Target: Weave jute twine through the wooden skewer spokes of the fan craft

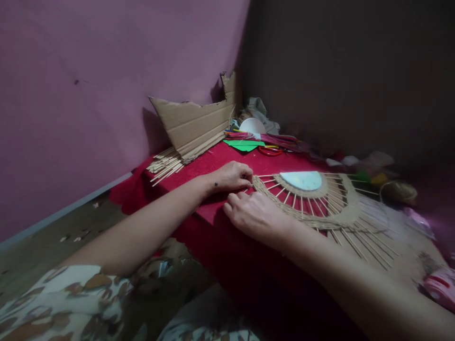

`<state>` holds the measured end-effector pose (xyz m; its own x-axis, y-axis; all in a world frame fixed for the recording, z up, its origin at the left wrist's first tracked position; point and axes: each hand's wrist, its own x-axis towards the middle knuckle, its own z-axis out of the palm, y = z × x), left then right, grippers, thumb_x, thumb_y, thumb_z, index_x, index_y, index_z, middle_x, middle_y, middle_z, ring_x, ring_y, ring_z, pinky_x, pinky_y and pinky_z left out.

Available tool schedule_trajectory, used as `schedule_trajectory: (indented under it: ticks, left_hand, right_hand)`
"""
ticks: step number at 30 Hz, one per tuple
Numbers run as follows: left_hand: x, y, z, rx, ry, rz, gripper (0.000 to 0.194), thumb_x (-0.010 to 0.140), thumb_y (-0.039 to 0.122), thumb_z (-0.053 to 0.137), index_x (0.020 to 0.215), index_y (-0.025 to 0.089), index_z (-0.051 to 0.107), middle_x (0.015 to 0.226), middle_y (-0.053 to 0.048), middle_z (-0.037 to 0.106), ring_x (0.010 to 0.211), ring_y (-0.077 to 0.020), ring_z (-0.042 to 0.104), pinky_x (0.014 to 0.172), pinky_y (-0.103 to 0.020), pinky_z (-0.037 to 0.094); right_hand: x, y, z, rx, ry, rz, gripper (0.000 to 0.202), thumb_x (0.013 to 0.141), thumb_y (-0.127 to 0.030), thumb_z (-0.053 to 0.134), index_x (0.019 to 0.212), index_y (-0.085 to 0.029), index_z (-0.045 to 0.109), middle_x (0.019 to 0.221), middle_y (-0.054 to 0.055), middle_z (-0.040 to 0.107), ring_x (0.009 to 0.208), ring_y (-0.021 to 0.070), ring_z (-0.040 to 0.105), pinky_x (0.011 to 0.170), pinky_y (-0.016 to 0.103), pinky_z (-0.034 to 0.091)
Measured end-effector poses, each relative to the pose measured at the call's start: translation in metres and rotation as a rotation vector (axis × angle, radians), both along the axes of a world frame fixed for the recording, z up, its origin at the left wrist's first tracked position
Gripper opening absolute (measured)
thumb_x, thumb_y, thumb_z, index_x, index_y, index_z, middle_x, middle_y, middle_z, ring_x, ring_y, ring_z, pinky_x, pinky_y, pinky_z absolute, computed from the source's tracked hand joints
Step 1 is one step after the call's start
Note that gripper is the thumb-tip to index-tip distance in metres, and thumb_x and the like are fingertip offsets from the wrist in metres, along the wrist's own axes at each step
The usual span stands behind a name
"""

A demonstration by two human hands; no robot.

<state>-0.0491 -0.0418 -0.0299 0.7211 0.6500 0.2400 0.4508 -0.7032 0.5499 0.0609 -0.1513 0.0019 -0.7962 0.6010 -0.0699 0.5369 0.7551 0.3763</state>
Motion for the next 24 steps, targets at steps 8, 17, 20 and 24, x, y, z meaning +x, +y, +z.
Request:
schedule_trajectory:
  ticks: [8, 17, 20, 24]
  left_hand:
    - [-0.001, 0.002, -0.002, 0.02, -0.013, -0.025, 0.007, 0.073, 0.013, 0.064, 0.077, 0.015, 0.07, 0.076, -0.001, 0.068, 0.073, -0.0119, 0.059, 0.068, -0.021, 0.043]
    - [-0.002, 0.005, -0.005, 0.034, -0.025, -0.042, 0.006, 0.075, 0.015, 0.064, 0.079, 0.014, 0.069, 0.078, -0.001, 0.067, 0.073, -0.012, 0.058, 0.069, -0.021, 0.042]
    - [-0.002, 0.004, -0.004, 0.04, -0.016, -0.046, 0.006, 0.075, 0.014, 0.064, 0.078, 0.015, 0.069, 0.077, -0.001, 0.067, 0.072, -0.0118, 0.057, 0.068, -0.022, 0.041]
    - [-0.002, 0.004, -0.002, 0.049, 0.001, -0.048, 0.003, 0.075, 0.015, 0.066, 0.077, 0.015, 0.068, 0.076, -0.001, 0.066, 0.07, -0.0115, 0.056, 0.067, -0.022, 0.04]
  right_hand:
    - [0.01, 0.006, 0.004, -0.01, -0.097, 0.125, 0.026, 0.094, -0.01, 0.032, 0.101, -0.014, 0.057, 0.083, 0.011, 0.061, 0.063, 0.0177, 0.059, 0.051, 0.028, 0.036]
    - [0.035, 0.016, 0.003, 0.033, -0.103, 0.306, 0.029, 0.094, -0.011, 0.033, 0.097, -0.017, 0.062, 0.086, 0.007, 0.062, 0.062, 0.013, 0.053, 0.058, 0.031, 0.039]
    - [0.047, 0.014, 0.002, 0.1, -0.036, 0.386, 0.03, 0.095, -0.012, 0.033, 0.1, -0.015, 0.063, 0.085, 0.007, 0.063, 0.063, 0.0137, 0.054, 0.054, 0.031, 0.037]
    - [0.07, 0.009, 0.001, 0.171, 0.018, 0.401, 0.032, 0.095, -0.011, 0.031, 0.107, -0.01, 0.061, 0.082, 0.008, 0.065, 0.063, 0.0146, 0.055, 0.051, 0.03, 0.034]
